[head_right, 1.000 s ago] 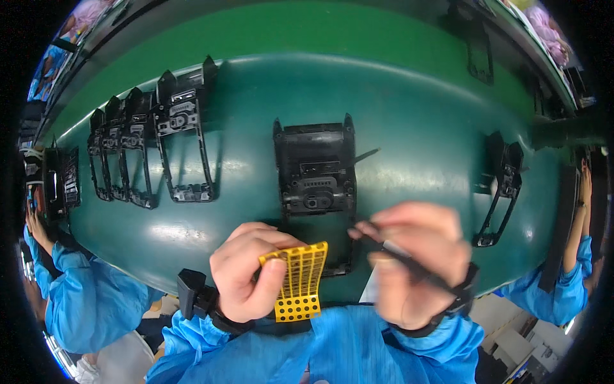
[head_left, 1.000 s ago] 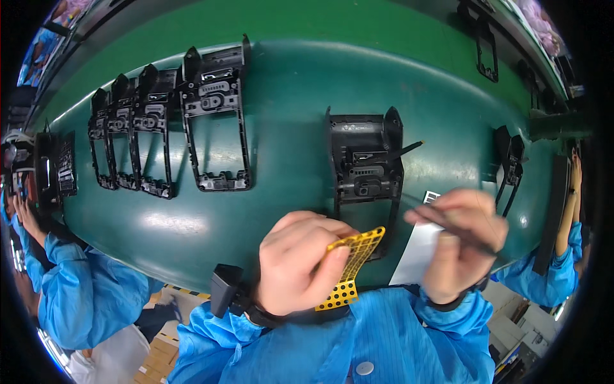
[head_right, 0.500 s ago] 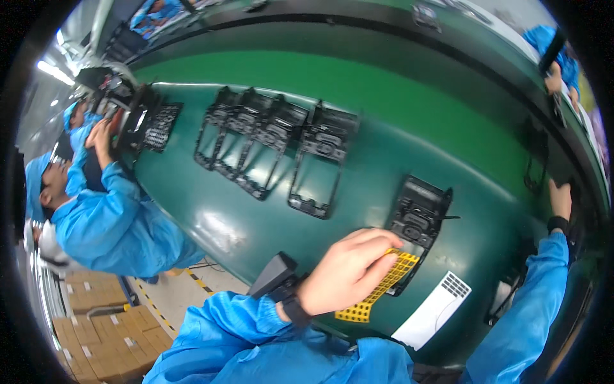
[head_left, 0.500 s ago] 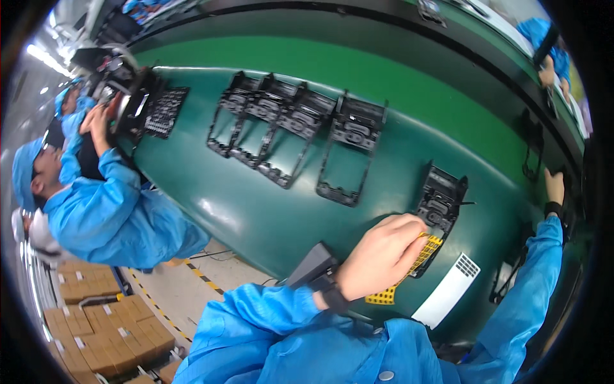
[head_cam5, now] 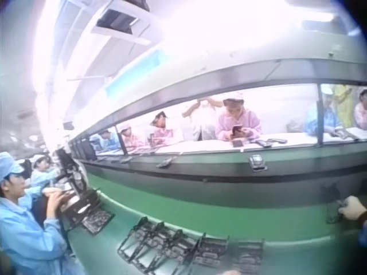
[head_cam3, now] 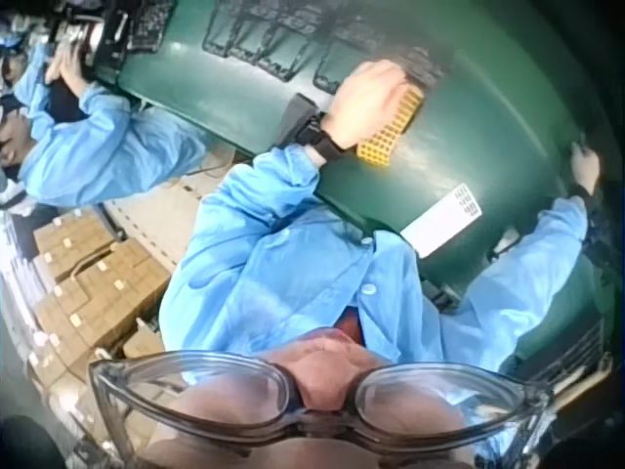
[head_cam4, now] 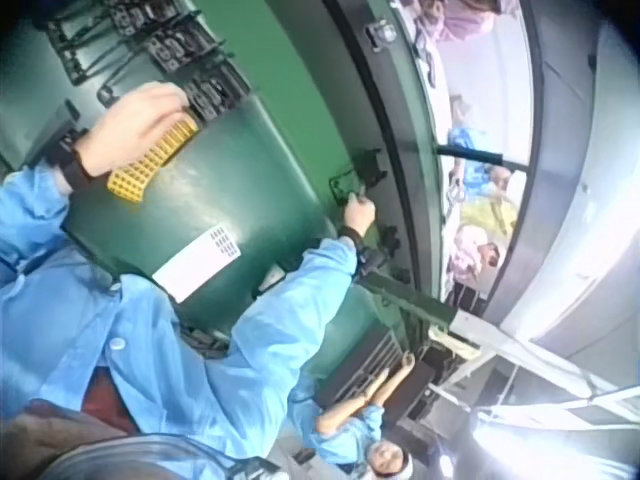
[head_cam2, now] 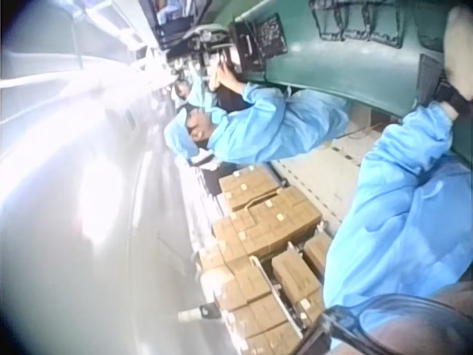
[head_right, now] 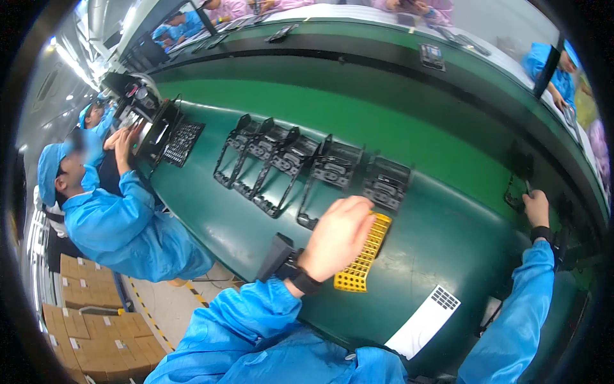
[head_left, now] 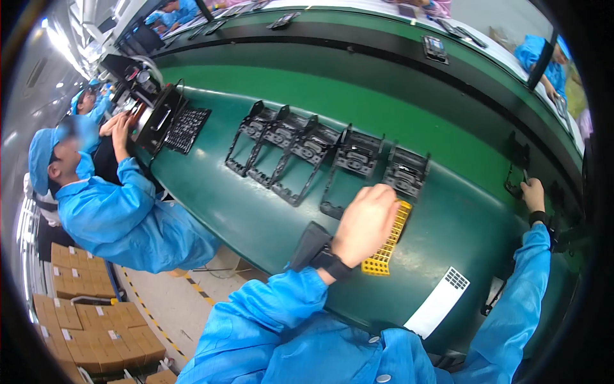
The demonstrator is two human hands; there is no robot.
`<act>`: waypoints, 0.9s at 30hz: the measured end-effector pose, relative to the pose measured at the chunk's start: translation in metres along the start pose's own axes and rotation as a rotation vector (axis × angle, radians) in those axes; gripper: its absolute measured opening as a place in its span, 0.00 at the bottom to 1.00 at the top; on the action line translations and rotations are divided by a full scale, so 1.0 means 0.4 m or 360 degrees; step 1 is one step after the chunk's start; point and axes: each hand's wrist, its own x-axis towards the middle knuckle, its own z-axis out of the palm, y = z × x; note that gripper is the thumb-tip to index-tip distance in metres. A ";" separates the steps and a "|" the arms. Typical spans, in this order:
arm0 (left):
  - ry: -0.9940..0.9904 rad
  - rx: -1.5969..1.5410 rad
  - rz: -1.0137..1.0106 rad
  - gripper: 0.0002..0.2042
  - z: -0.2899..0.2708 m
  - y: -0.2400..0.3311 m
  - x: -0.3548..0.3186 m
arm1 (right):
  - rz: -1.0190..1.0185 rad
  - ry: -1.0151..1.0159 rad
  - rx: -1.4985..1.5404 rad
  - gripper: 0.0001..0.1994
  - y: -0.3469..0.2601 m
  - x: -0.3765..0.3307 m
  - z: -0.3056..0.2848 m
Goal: Assembling plastic components for electronic device housings by applying internal stickers and inserting internal parts using tweezers.
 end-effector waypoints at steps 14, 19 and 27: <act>-0.0028 0.0304 0.0041 0.06 -0.014 -0.108 -0.008 | -0.0272 -0.0247 0.0772 0.10 -0.308 -0.715 -0.020; 0.0010 0.0279 -0.0033 0.08 -0.005 -0.178 0.009 | -0.0226 -0.0571 0.0687 0.13 -0.326 -0.835 0.119; 0.0101 -0.0093 -0.0460 0.11 -0.061 -0.055 -0.030 | -0.0182 -0.0522 0.0950 0.11 -0.303 -0.855 0.160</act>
